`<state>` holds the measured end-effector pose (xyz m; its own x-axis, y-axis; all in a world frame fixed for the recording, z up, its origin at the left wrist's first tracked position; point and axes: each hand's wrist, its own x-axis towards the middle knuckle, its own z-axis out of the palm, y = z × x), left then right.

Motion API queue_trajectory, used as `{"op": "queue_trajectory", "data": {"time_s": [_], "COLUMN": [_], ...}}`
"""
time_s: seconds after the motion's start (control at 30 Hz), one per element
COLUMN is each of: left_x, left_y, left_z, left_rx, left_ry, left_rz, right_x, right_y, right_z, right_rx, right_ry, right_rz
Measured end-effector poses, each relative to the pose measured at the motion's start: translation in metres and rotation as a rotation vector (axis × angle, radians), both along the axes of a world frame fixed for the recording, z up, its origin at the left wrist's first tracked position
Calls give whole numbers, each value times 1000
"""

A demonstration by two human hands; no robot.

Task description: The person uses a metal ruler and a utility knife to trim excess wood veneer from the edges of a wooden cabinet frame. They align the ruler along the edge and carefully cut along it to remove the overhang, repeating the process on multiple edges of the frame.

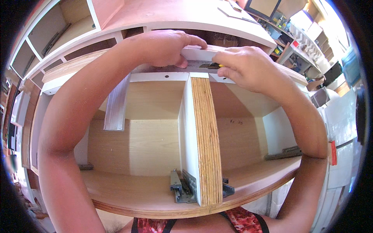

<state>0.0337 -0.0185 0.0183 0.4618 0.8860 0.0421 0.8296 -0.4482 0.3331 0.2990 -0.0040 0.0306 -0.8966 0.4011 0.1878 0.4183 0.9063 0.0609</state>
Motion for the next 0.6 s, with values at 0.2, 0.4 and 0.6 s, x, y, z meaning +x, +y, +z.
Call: {"op": "queue_trajectory", "data": {"time_s": [0.2, 0.4, 0.6], "left_x": [1, 2, 2], "left_y": [10, 9, 10], "left_z": [2, 5, 5], "left_rx": [-55, -89, -103], "left_ry": [28, 13, 2], "left_rz": [-49, -35, -49], "right_x": [-14, -20, -21], "right_y": [-4, -5, -5], "right_z": [-15, -13, -12], "right_rx": [140, 196, 199], "right_ry": [-3, -101, -81], "right_rz": [-10, -69, -38]}}
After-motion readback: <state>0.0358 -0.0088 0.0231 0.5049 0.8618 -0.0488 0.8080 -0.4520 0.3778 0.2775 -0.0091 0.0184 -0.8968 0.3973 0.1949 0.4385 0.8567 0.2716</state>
